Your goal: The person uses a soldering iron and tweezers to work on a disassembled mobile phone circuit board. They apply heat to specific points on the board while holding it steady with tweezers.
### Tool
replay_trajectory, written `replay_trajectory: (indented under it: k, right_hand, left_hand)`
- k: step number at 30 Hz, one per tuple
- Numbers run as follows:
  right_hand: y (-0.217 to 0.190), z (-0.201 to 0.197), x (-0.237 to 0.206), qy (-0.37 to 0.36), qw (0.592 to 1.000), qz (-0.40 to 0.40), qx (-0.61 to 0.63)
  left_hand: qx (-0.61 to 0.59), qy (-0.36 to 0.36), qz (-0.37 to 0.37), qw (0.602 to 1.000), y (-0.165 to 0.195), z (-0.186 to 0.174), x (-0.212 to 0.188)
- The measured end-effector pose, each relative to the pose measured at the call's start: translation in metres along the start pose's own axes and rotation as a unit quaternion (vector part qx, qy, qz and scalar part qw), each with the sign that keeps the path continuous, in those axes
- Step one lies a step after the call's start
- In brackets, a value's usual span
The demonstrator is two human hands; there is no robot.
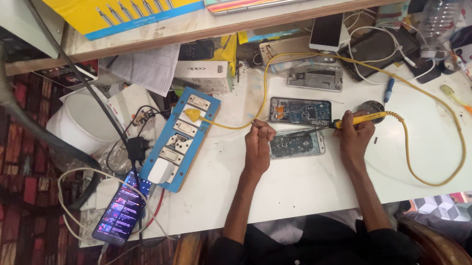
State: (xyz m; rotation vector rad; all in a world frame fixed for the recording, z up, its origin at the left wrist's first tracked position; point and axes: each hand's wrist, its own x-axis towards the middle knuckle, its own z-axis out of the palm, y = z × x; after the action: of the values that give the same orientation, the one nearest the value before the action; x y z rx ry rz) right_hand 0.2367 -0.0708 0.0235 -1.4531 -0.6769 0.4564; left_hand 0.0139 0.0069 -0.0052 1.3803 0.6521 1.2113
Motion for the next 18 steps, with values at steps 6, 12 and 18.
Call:
replay_trajectory:
  k: [6,12,18]
  right_hand:
    - [0.0013,-0.0018,-0.0009,-0.017,1.000,0.000,0.014]
    - [0.0014,-0.0005,-0.0006,-0.039,0.999,-0.005,0.003]
    - [0.0016,-0.0028,-0.0039,-0.013,1.000,-0.015,-0.018]
  left_hand:
    - [-0.028,-0.007,-0.009,1.000,-0.0016,-0.0002,0.0000]
    - [0.004,-0.003,0.007,1.000,-0.0014,-0.0014,0.0025]
    - [0.000,-0.001,0.006,1.000,-0.0026,-0.0006,-0.0005]
